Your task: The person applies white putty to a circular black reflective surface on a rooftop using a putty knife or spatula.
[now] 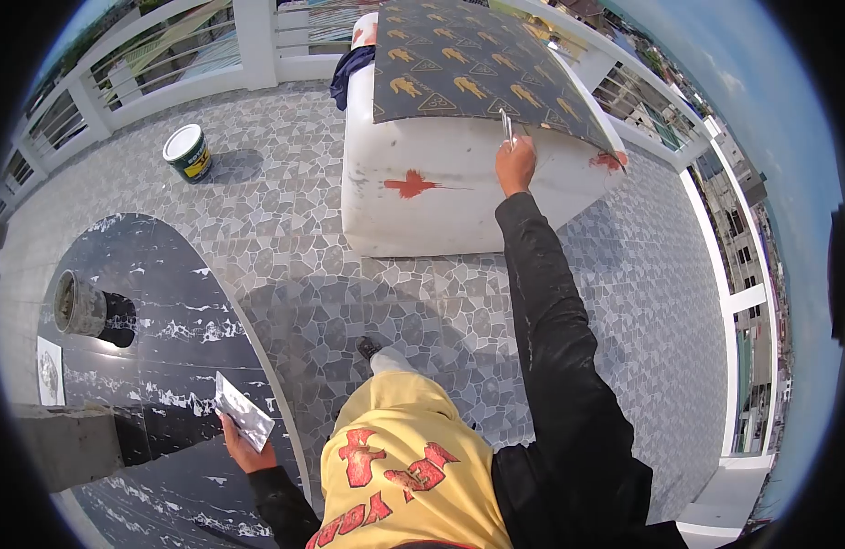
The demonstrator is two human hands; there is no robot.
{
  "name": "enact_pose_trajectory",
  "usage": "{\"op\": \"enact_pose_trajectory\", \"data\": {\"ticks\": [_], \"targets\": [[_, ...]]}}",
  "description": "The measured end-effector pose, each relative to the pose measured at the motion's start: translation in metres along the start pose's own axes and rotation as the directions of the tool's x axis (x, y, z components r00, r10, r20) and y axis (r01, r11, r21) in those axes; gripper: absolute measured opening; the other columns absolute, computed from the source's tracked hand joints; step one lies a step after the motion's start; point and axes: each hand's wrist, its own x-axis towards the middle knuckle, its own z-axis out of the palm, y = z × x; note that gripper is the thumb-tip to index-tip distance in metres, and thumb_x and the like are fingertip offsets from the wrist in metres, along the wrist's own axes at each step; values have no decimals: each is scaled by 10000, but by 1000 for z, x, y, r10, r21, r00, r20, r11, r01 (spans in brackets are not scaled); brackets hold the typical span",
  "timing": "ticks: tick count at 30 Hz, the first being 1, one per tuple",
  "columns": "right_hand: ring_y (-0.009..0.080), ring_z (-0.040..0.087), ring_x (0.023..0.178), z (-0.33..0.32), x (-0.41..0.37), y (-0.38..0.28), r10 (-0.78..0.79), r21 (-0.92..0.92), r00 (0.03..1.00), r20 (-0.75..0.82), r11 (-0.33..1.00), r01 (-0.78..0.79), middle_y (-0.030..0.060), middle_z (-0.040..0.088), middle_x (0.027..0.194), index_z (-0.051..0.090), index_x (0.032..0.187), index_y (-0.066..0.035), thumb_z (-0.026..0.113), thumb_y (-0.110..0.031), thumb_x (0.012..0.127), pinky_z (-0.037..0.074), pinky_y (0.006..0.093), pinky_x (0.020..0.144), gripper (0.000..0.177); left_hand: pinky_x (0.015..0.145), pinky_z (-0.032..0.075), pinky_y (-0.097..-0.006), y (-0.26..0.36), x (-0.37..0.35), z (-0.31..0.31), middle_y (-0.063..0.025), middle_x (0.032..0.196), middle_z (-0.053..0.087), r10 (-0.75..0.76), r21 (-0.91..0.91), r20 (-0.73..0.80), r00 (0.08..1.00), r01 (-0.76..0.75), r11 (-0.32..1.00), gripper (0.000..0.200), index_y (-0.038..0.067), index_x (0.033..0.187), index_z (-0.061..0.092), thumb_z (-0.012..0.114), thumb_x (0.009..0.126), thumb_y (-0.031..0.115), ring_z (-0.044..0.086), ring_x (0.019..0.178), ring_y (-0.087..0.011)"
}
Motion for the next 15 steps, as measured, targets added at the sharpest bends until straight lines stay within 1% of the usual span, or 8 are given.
{"op": "enact_pose_trajectory", "data": {"ticks": [4, 6, 8, 10, 11, 12, 13, 15], "targets": [[284, 546, 995, 15, 23, 23, -212, -211, 976, -49, 957, 197, 93, 572, 989, 680, 1069, -46, 584, -69, 870, 456, 430, 801, 223, 970, 448, -358, -20, 6, 12, -54, 1292, 574, 7, 2, 8, 1000, -7, 1000, 445, 61, 1352, 497, 536, 999, 329, 563, 1155, -185], [293, 540, 980, 30, 0, 25, -241, -430, 922, 303, 829, 358, 91, 558, 1026, 701, 1069, -106, 568, -80, 876, 445, 439, 821, 235, 981, 446, -365, -25, 11, 18, -60, 1310, 567, 9, 36, -45, 999, -7, 999, 453, 58, 1369, 481, 510, 1010, 333, 561, 1166, -192], [272, 540, 982, 6, -36, -1, -225, -273, 797, 561, 858, 434, 81, 561, 997, 712, 1053, -102, 579, -86, 874, 454, 421, 794, 224, 977, 453, -368, -28, 15, 43, -66, 1312, 566, 45, 12, -82, 996, -44, 999, 454, 58, 1372, 476, 493, 1015, 339, 566, 1162, -196], [286, 574, 922, 17, -70, -6, -303, 44, 854, 423, 948, 315, 82, 594, 947, 710, 983, -68, 608, -53, 837, 473, 405, 759, 178, 966, 467, -374, -36, 14, 66, -74, 1303, 573, 75, 0, -120, 990, -75, 997, 456, 57, 1377, 469, 462, 1026, 348, 579, 1145, -203], [259, 597, 892, 24, -77, -13, -217, 266, 896, 388, 957, 117, 73, 618, 940, 697, 981, -47, 616, -38, 834, 483, 382, 751, 168, 959, 474, -377, -38, 16, 78, -76, 1290, 581, 93, 18, -137, 986, -92, 996, 456, 56, 1378, 467, 447, 1031, 351, 588, 1131, -205], [232, 619, 861, 34, -88, -28, -122, 485, 903, 412, 868, -104, 64, 641, 932, 685, 978, -27, 624, -24, 831, 494, 359, 744, 159, 956, 478, -369, -39, 12, 94, -67, 1252, 604, 76, -11, -104, 992, -78, 997, 425, 59, 1357, 486, 450, 1034, 332, 602, 1109, -199], [199, 627, 835, 47, -102, -40, 11, 626, 882, 471, 701, -343, 53, 652, 932, 675, 985, -14, 624, -24, 843, 496, 337, 745, 152, 851, 542, -327, -40, 12, 111, -67, 1195, 640, 88, -40, -237, 968, -100, 994, 364, 69, 1297, 539, 498, 1019, 299, 641, 1043, -164], [135, 621, 809, 85, -122, -84, 135, 713, 757, 640, 264, -650, 34, 655, 925, 657, 989, 11, 621, -37, 869, 496, 297, 747, 134, 916, 504, -325, -39, 11, 127, -57, 1191, 643, 119, -49, -226, 967, -133, 990, 345, 53, 1280, 544, 476, 1031, 281, 630, 1065, -160]]}}
